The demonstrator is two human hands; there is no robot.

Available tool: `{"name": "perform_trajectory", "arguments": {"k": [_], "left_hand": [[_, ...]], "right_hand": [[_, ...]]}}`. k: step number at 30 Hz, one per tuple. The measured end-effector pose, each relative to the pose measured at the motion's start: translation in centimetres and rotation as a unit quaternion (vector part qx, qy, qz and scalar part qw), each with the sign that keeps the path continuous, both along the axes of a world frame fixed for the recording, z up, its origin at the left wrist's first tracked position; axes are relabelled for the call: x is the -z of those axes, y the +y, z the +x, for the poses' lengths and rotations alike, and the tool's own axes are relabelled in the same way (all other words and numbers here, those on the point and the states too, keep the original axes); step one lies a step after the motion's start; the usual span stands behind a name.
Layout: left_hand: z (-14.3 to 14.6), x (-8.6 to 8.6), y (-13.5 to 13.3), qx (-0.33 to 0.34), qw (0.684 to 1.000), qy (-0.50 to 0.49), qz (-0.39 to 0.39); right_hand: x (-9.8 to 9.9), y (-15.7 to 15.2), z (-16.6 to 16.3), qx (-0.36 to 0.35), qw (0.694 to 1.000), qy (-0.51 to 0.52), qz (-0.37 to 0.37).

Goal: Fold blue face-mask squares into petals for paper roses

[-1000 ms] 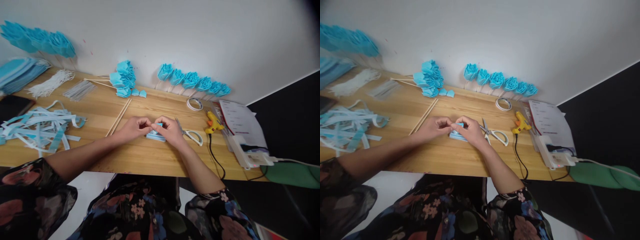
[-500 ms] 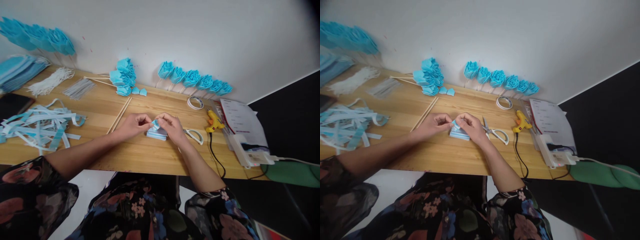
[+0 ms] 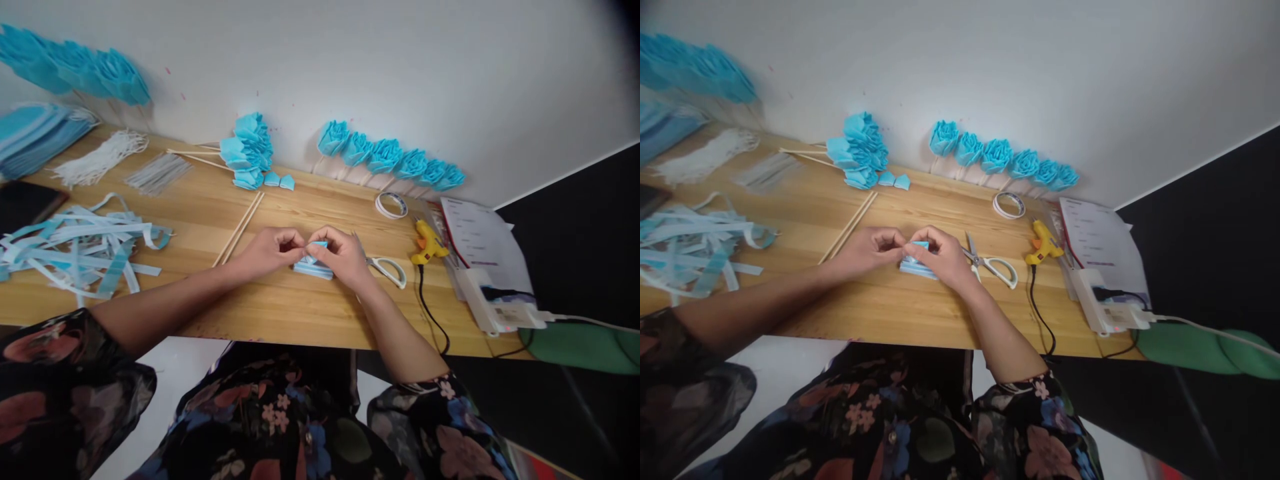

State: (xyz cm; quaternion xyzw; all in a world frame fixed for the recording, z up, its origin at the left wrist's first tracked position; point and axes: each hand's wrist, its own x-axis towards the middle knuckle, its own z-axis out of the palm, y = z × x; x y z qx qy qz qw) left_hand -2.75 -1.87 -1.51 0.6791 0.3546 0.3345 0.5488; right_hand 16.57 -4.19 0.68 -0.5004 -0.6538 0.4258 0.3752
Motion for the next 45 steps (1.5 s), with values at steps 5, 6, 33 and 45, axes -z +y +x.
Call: {"name": "perform_trajectory", "arguments": {"k": [5, 6, 33, 45], "left_hand": [[0.1, 0.0, 0.2, 0.023, 1.000, 0.018, -0.008], [0.0, -0.1, 0.2, 0.023, 0.999, 0.025, -0.006], [-0.1, -0.4, 0.0, -0.027, 0.999, 0.011, 0.028], [-0.2, -1.0, 0.0, -0.038, 0.999, 0.004, 0.017]], "right_hand": [[0.3, -0.1, -0.2, 0.015, 0.999, -0.009, 0.029], [0.3, -0.1, -0.2, 0.013, 0.999, -0.005, 0.035], [0.4, 0.1, 0.1, -0.002, 0.999, 0.028, -0.030], [0.4, 0.2, 0.6, 0.017, 0.999, 0.032, 0.013]]}}
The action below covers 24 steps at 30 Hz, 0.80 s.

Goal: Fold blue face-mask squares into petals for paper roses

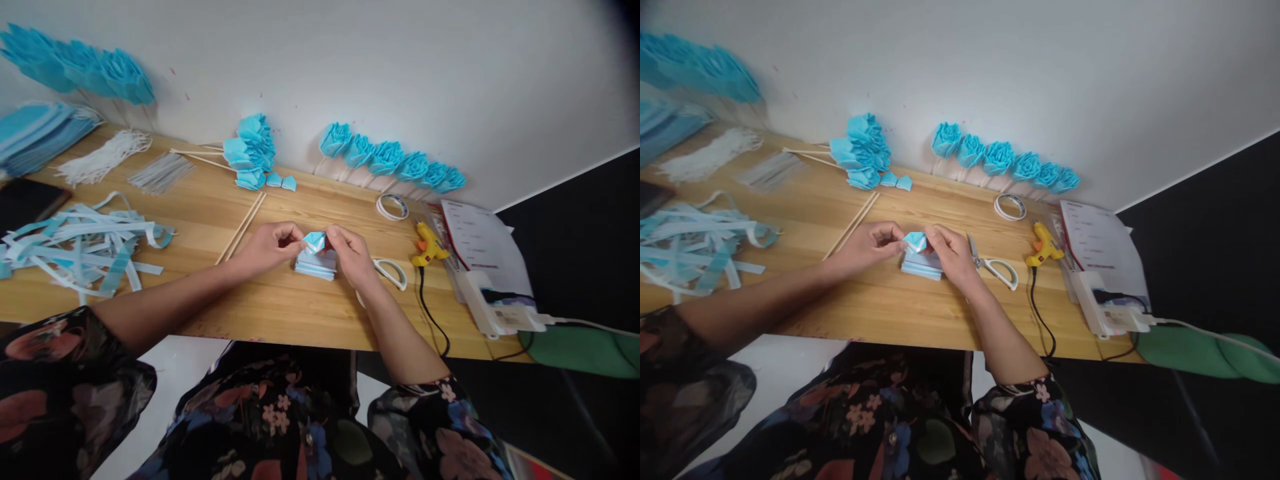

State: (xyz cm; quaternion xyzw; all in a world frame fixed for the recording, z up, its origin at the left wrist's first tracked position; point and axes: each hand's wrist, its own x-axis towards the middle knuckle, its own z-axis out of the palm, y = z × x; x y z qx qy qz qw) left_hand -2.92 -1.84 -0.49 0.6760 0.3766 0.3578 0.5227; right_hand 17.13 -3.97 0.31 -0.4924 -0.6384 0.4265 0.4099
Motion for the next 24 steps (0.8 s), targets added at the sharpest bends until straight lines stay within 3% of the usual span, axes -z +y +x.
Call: {"name": "perform_trajectory", "arguments": {"k": [7, 12, 17, 24], "left_hand": [[-0.2, -1.1, 0.0, 0.002, 1.000, -0.022, 0.004], [0.2, -0.2, 0.0, 0.048, 0.998, -0.015, -0.033], [0.3, 0.6, 0.0, 0.027, 0.999, -0.022, -0.041], [0.1, 0.3, 0.0, 0.048, 0.998, -0.014, -0.033]], "right_hand": [[-0.1, -0.1, -0.2, 0.029, 0.999, -0.022, -0.010], [-0.1, -0.3, -0.6, 0.032, 0.999, -0.019, 0.008], [0.0, -0.5, -1.0, 0.004, 1.000, -0.018, -0.005], [0.2, -0.6, -0.8, -0.017, 0.999, -0.023, -0.021]]}}
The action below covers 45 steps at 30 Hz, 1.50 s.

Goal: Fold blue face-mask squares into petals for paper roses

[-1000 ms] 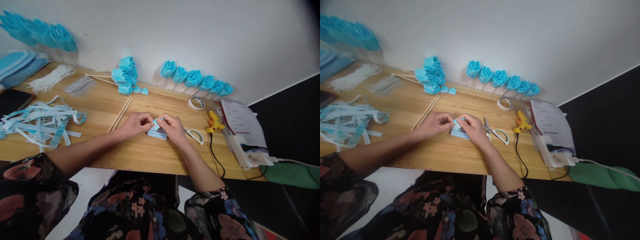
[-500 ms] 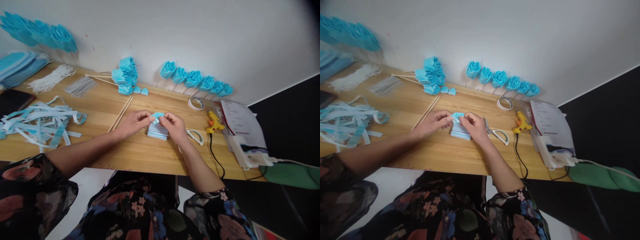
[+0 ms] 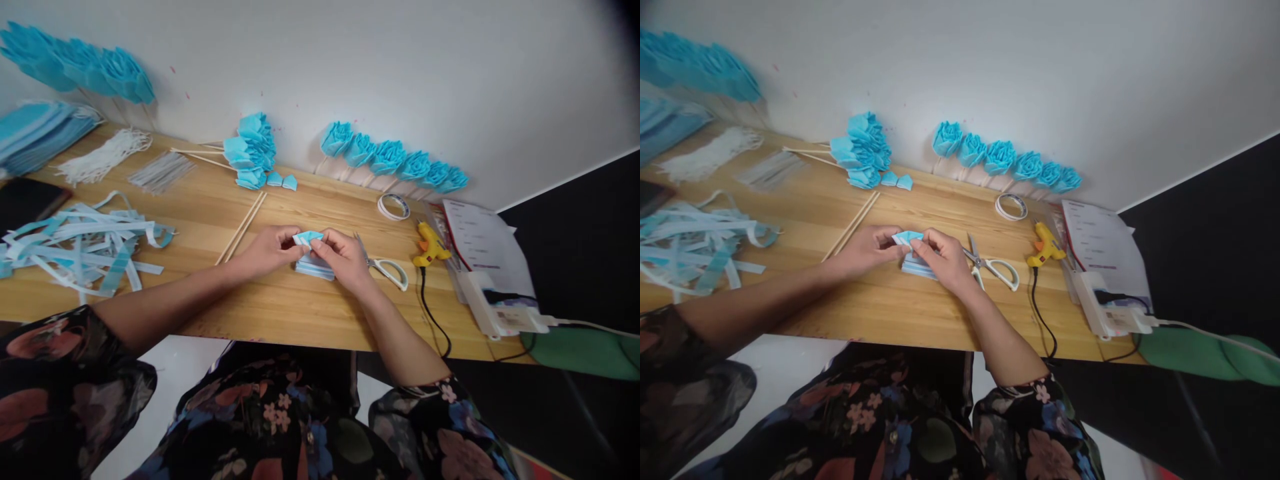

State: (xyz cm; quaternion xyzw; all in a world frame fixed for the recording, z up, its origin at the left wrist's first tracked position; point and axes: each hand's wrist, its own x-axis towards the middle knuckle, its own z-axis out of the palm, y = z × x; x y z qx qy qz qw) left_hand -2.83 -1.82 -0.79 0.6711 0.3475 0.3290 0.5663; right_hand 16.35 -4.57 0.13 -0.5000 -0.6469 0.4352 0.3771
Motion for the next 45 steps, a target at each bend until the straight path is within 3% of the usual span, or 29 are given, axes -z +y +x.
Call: {"name": "perform_trajectory", "arguments": {"k": [5, 15, 21, 26, 39, 45], "left_hand": [[-0.1, -0.2, -0.1, 0.020, 1.000, -0.015, 0.009], [0.1, 0.3, 0.1, -0.005, 1.000, -0.006, -0.001], [-0.1, -0.4, 0.1, -0.040, 0.999, -0.026, -0.004], [0.0, -1.0, -0.1, -0.039, 0.999, -0.025, -0.014], [0.1, -0.3, 0.2, -0.048, 0.998, -0.038, -0.015], [0.0, -0.7, -0.2, -0.027, 0.998, -0.061, -0.019]], "right_hand": [[-0.4, 0.1, 0.2, -0.011, 1.000, 0.013, 0.013], [0.0, 0.1, 0.2, 0.022, 1.000, 0.005, 0.015], [-0.4, 0.2, 0.4, 0.020, 0.999, 0.011, 0.033], [0.1, 0.3, 0.2, 0.001, 1.000, 0.021, -0.001], [-0.1, 0.1, -0.3, 0.000, 0.999, -0.035, 0.013], [-0.7, 0.1, -0.2, 0.008, 0.995, -0.080, 0.058]]}}
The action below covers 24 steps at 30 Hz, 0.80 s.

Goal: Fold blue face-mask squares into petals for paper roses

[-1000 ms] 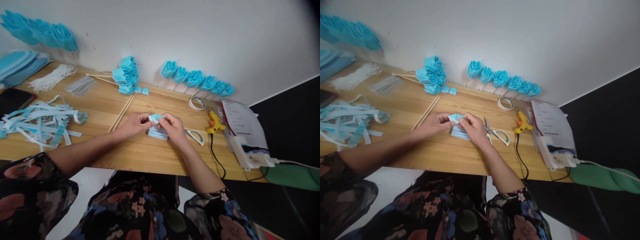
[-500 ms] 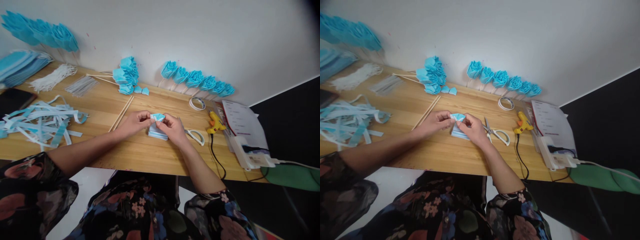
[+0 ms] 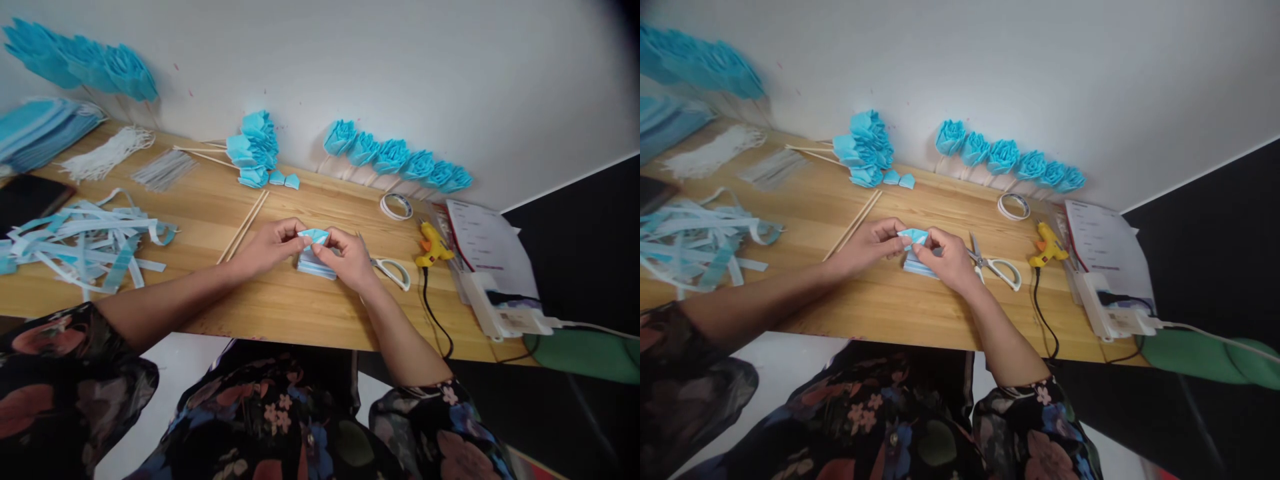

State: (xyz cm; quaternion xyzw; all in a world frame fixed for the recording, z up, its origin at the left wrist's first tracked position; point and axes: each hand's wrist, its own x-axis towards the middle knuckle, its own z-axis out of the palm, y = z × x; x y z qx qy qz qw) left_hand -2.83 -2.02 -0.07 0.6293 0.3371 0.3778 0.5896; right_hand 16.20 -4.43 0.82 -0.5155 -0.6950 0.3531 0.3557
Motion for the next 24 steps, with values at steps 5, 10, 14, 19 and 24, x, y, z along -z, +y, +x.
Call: {"name": "perform_trajectory", "arguments": {"k": [5, 10, 14, 19, 24], "left_hand": [[-0.1, -0.4, 0.0, -0.005, 1.000, 0.015, 0.007], [0.0, -0.2, 0.1, -0.001, 0.999, 0.043, 0.011], [0.0, -0.2, 0.0, -0.006, 0.999, 0.044, 0.005], [0.0, -0.1, 0.1, 0.000, 0.999, 0.043, 0.006], [-0.1, -0.1, 0.3, -0.020, 0.998, 0.062, 0.026]], "right_hand": [[0.1, 0.3, 0.5, -0.005, 0.999, 0.035, 0.001], [0.4, 0.6, 1.1, 0.011, 0.997, 0.072, -0.010], [0.3, 0.6, 1.1, 0.022, 0.996, 0.084, -0.020], [0.3, 0.5, 0.7, -0.001, 0.999, 0.047, -0.022], [0.3, 0.4, 0.8, -0.001, 1.000, 0.023, -0.018]]}}
